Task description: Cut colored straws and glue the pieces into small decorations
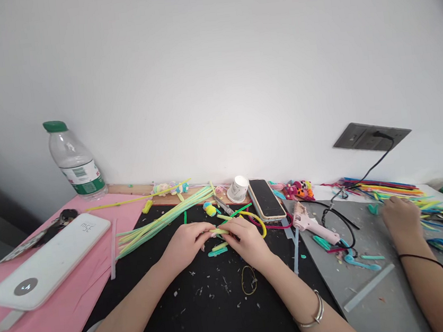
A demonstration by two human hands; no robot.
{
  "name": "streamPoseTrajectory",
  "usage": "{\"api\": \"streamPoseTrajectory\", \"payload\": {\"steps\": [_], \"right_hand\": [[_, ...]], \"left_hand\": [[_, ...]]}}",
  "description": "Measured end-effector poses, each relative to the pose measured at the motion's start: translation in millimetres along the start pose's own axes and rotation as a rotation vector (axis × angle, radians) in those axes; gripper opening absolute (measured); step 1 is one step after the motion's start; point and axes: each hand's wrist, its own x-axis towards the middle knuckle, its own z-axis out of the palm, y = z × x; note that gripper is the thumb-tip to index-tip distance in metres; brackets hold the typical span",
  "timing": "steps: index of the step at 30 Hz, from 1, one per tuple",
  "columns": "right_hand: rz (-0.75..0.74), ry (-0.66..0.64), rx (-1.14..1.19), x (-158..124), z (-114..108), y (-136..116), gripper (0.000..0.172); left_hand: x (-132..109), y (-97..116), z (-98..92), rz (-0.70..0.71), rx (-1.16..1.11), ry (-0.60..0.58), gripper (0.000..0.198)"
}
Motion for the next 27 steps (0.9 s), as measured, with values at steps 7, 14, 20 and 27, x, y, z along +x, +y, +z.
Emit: {"api": "streamPoseTrajectory", "payload": {"steps": [7,14,20,27], "right_hand": [[0.011,0.017,0.029,-0.3,0.9,-0.3,0.013],[0.038,0.005,0.060,0.7,0.0,-3.6,0.013],[0.049,0.010,0.051,0.5,0.7,-5.0,0.011],[0.072,0.021,0.060,0.6,1.2,-5.6,0.011]], "left_hand": [[-1.0,1.6,1.2,0.021,0.013,0.003,0.023],[-1.0,-2.0,3.3,0.062,0.090,0.003,0.024],[-1.7,-4.5,4.0,0.107,0.147,-0.002,0.023],[-2.1,-3.5,3.6,0.101,0.134,0.000,0.021]]}}
